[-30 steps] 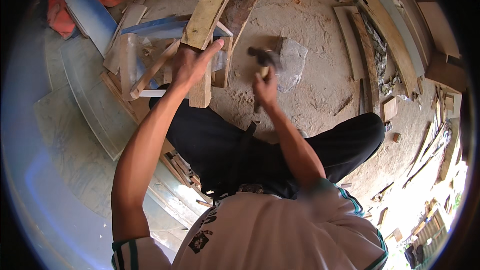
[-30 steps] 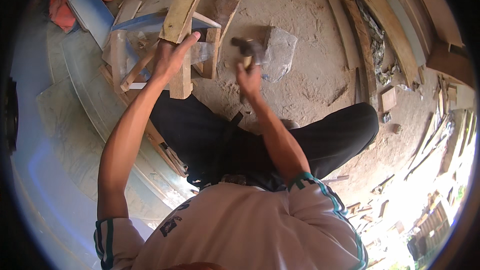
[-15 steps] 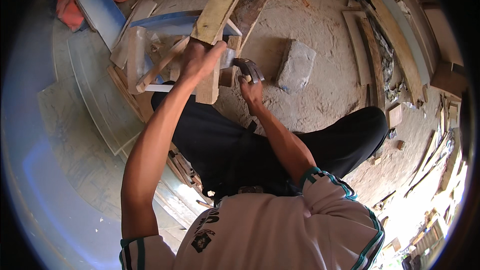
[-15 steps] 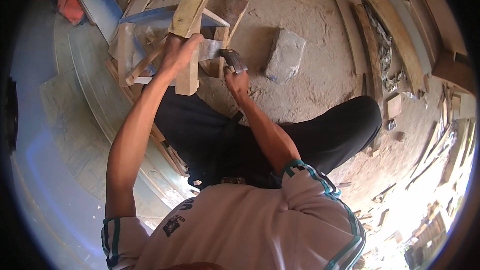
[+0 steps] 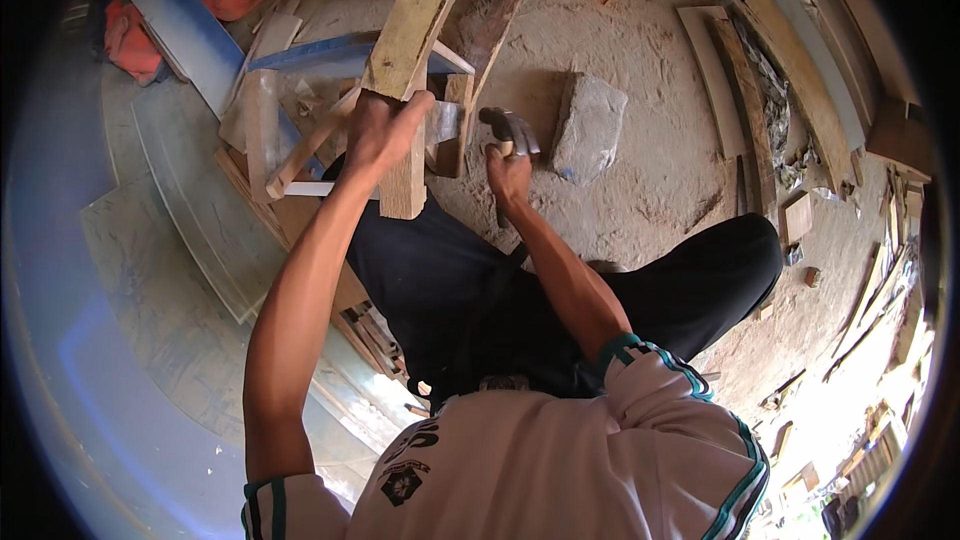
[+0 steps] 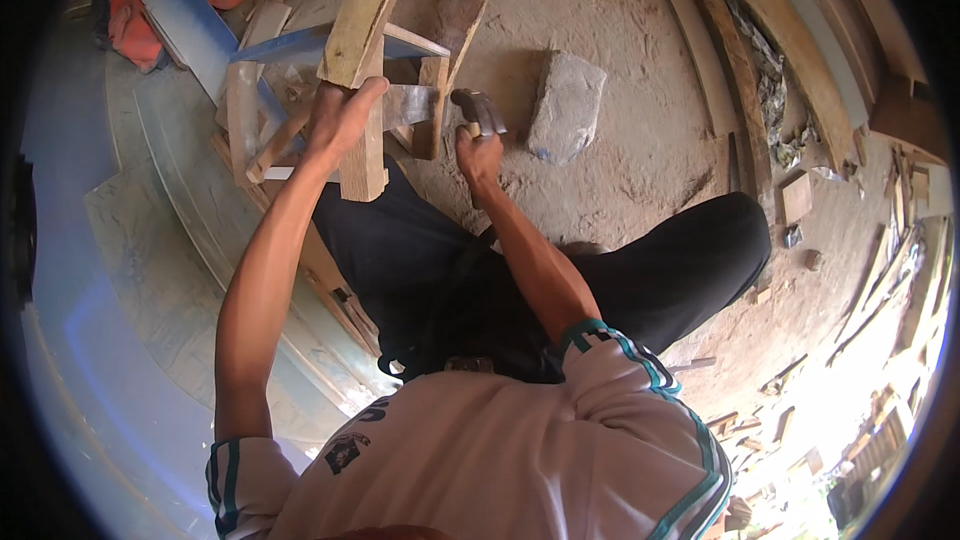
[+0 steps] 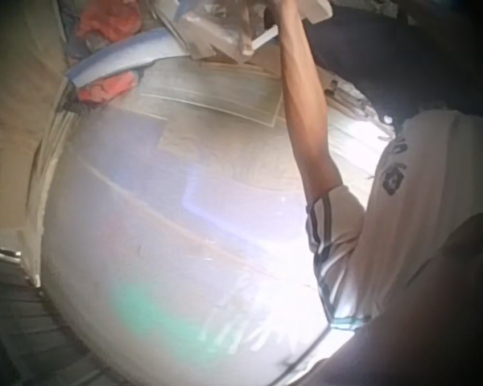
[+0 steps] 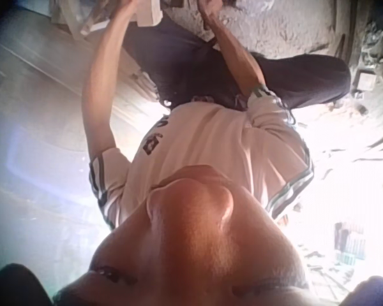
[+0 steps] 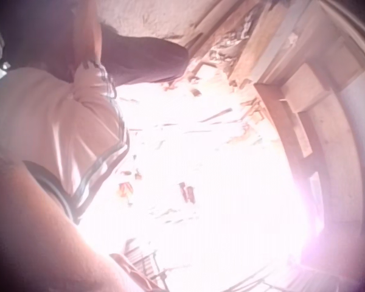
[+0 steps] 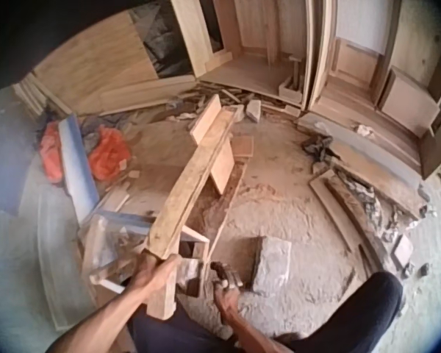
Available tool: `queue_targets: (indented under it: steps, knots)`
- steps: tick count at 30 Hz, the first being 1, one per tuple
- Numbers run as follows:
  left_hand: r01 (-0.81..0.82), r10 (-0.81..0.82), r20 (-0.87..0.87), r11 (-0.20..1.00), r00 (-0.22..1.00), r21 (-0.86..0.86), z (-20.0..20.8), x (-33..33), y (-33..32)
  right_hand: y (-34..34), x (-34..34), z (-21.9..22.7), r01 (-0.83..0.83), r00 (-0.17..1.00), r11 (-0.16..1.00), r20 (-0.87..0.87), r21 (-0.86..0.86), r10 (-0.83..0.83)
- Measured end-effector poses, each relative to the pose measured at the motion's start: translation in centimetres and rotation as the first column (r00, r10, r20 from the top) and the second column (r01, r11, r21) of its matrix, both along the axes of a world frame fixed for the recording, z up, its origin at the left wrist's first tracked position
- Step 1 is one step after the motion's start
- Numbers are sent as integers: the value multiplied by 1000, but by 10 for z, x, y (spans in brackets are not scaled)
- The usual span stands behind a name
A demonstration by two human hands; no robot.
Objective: The person assembles a wooden frame by hammering nails into wooden pieces. They use a hammer to drive nails and a chisel to adjust joints, working on the floor in a cluttered workshop.
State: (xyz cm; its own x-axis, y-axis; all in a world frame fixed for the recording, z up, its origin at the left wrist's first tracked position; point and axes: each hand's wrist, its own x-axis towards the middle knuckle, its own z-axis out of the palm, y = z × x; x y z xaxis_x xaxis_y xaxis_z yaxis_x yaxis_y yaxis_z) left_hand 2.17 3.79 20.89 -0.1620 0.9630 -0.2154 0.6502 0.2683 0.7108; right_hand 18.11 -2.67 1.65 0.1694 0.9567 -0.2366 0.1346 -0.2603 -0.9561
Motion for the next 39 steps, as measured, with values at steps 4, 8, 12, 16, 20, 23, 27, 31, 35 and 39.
queue_targets:
  steps: [4, 8, 12, 16, 20, 23, 27, 31, 35, 39]
  knots:
    - [13, -14, 34, 999, 999, 38, -1, 5, 4, -5, -5, -36, 67, 979, 989, -184, -132, -91]
    - [12, -12, 39, 1000, 999, -1, 5, 4, 2, -13, -18, -35, -116, 985, 976, 105, -185, 137]
    - [-14, 14, 7, 999, 1000, -44, 5, 0, 0, -7, -8, -29, 106, 978, 957, 144, 272, -149]
    - [18, -21, 67, 999, 998, 38, 4, 6, 7, -10, -12, -57, 59, 998, 997, -27, -43, -60]
    - [-4, 3, 86, 1000, 996, 16, 2, 0, 0, -3, -13, -9, -240, 970, 866, -69, -438, 234]
    - [1, -2, 80, 1000, 997, 6, 10, 5, 2, -15, -3, -1, -25, 1000, 998, -20, -57, 23]
    - [3, -3, 74, 1000, 997, -1, 5, 3, 2, -8, -8, 13, 9, 980, 985, -192, -172, -42]
    - [-27, 36, 138, 997, 990, -67, 3, 2, 5, 1, -18, -7, -146, 980, 894, 63, -423, 190]
    - [-43, 46, 66, 998, 997, -52, 7, 3, 2, -16, 2, -16, 8, 992, 903, 120, -429, 48]
    - [-35, 45, 138, 997, 989, -76, 13, 6, 4, -12, 27, -24, -22, 947, 925, 289, -380, 141]
